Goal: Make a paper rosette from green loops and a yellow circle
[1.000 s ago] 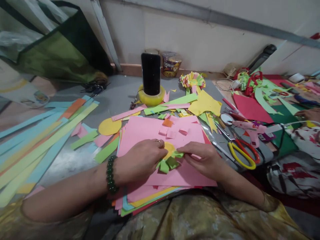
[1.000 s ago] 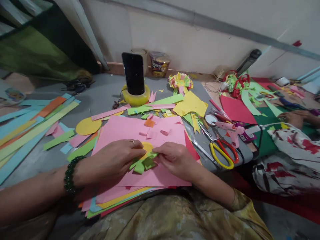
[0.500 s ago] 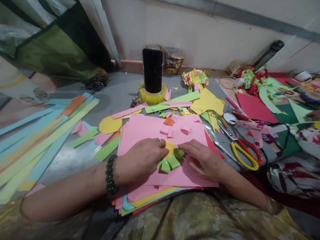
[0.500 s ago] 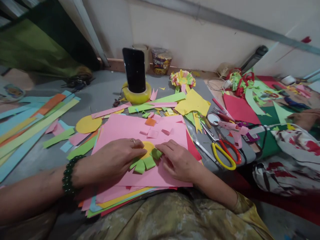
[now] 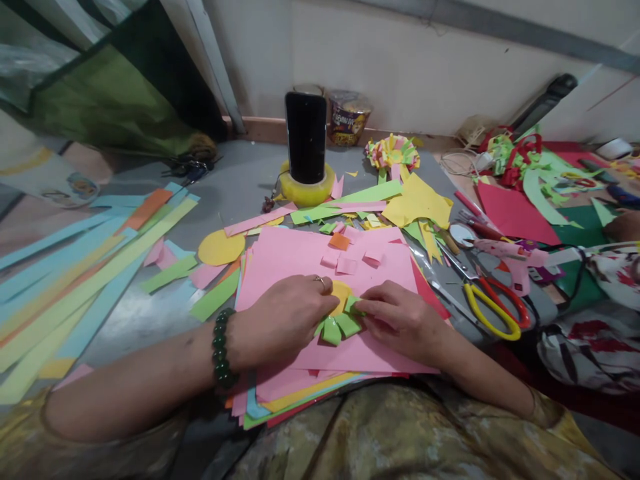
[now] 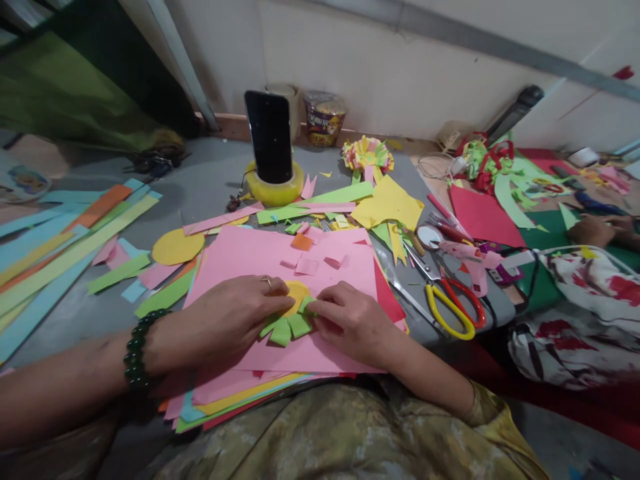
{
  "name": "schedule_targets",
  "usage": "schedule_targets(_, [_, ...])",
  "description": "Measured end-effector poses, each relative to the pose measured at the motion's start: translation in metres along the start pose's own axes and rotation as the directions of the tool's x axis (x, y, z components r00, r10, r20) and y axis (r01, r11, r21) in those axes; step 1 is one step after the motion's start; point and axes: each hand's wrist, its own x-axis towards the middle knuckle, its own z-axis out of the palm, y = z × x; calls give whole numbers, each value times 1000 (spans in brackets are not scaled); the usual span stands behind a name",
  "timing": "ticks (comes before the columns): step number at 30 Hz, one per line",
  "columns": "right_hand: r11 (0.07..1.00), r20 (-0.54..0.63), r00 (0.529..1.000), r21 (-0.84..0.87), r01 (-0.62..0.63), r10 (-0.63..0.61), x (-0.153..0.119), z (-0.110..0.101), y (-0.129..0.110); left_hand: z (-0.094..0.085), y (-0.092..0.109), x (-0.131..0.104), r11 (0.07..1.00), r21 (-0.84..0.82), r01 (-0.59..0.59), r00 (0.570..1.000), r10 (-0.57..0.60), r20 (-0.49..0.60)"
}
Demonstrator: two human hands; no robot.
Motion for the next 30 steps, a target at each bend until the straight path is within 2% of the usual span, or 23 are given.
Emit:
schedule_targets(8, [998,62,998,-55,32,-29,2,-1,0,-3,2,1,999,12,35,997,-36,71])
schedule_targets(19, [995,172,985,-89,37,-21,7,-9,-5,-3,2,1,999,9,33,998,-33,55])
schedule_targets(25, [984,237,971,-163,67,-27,11,-11,-7,-2,2,0,1000,2,18,1000,-18,24])
schedule_targets(30, [981,253,967,-180,68,-20,14,-16,-10,-2,2,1,999,14,33,998,-34,55])
